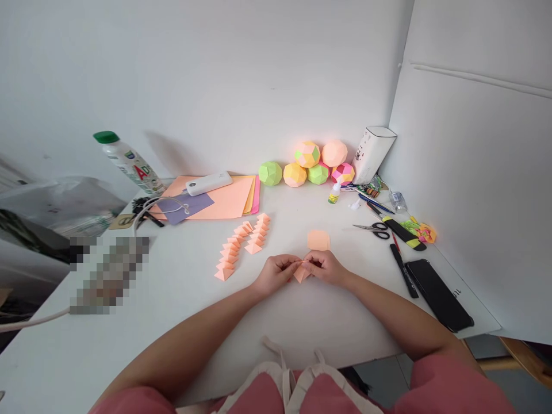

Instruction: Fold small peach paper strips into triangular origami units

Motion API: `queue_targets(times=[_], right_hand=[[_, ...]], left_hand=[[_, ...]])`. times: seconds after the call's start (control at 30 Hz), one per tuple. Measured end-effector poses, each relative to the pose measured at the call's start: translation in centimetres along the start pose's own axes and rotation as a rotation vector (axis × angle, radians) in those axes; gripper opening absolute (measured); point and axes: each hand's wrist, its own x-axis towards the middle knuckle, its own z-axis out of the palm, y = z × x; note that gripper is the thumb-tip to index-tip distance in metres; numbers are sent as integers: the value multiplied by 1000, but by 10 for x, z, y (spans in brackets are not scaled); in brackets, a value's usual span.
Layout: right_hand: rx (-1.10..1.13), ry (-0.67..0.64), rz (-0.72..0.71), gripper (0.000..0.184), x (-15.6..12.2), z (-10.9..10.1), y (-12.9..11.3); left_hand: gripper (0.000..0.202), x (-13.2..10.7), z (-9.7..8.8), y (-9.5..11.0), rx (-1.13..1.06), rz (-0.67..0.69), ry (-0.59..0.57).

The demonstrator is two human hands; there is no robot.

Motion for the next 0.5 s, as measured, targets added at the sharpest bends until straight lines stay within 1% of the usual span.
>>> queue_targets(times=[0.5], right_hand=[[5,-6,-7,22,-1,-1,-1]], left_hand=[[33,0,-2,-2,-20,-40,-30]])
